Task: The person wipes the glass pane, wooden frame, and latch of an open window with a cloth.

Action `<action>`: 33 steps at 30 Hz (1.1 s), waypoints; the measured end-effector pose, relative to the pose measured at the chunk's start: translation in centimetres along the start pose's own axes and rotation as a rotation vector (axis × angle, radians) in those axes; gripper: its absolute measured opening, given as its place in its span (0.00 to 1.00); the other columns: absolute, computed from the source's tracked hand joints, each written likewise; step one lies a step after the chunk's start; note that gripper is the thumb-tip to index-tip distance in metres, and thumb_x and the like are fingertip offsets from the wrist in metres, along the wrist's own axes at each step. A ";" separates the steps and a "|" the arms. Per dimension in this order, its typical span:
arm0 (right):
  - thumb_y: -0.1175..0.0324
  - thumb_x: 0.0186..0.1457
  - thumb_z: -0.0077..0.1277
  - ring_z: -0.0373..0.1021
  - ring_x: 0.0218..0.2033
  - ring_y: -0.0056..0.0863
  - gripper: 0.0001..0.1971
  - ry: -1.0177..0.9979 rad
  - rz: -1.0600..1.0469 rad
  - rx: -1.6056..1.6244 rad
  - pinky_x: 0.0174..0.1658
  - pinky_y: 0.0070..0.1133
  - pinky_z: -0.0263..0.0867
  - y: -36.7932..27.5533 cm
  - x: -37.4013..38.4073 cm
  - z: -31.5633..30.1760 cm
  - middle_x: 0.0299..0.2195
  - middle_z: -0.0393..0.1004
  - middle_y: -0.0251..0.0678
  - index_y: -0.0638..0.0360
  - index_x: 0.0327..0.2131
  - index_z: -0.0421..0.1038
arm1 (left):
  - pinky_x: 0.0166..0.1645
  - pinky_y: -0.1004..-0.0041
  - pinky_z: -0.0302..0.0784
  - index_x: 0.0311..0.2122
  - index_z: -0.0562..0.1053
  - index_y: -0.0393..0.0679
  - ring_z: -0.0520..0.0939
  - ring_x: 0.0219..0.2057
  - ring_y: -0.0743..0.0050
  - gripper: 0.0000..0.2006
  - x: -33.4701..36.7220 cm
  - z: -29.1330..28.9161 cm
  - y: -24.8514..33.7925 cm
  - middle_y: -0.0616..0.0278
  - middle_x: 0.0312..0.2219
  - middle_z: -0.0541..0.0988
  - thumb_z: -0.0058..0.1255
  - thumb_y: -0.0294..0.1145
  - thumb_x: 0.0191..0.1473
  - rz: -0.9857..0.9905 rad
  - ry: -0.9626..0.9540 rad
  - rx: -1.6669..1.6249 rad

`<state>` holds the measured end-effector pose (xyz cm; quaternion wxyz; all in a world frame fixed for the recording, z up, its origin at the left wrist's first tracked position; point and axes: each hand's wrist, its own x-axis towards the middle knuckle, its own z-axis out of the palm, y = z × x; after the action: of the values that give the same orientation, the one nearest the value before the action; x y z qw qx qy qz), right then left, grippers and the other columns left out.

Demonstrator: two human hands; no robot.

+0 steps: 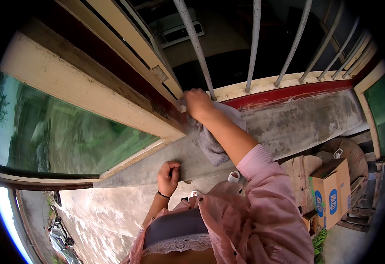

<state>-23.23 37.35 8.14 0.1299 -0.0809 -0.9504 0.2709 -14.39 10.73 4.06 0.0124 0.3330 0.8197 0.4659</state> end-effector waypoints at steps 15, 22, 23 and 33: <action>0.66 0.47 0.51 0.62 0.45 0.40 0.15 -0.207 0.040 -0.113 0.47 0.30 0.56 -1.1 0.9 -0.4 0.40 0.69 0.42 0.45 0.41 0.75 | 0.35 0.73 0.71 0.31 0.72 0.39 0.77 0.29 0.63 0.04 0.0 0.4 0.4 0.55 0.29 0.76 0.46 0.19 0.49 -0.027 0.025 -0.013; 0.73 0.43 0.52 0.63 0.46 0.38 0.16 -0.382 -0.054 -0.139 0.47 0.31 0.57 -0.4 1.3 -1.9 0.39 0.70 0.39 0.48 0.40 0.75 | 0.36 0.74 0.71 0.30 0.71 0.39 0.77 0.30 0.64 0.05 -0.5 0.4 0.0 0.55 0.29 0.76 0.45 0.17 0.49 -0.005 0.052 0.005; 0.74 0.42 0.52 0.63 0.46 0.38 0.16 -0.219 -0.034 0.004 0.47 0.31 0.58 0.5 0.9 -1.1 0.39 0.70 0.39 0.49 0.39 0.75 | 0.36 0.74 0.71 0.30 0.71 0.39 0.78 0.30 0.64 0.06 -0.4 0.4 -0.1 0.55 0.28 0.76 0.45 0.16 0.49 0.007 0.067 -0.001; 0.73 0.44 0.50 0.62 0.47 0.37 0.12 -0.234 -0.110 -0.232 0.50 0.28 0.57 -0.6 1.2 0.1 0.39 0.71 0.40 0.52 0.36 0.76 | 0.35 0.73 0.71 0.30 0.71 0.39 0.77 0.29 0.61 0.07 -0.4 1.0 -0.1 0.54 0.28 0.76 0.43 0.15 0.48 0.038 0.072 0.040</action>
<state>-24.46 37.06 8.58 0.0229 -0.0113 -0.9868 0.1597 -13.83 11.23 3.31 -0.0328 0.3316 0.8224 0.4611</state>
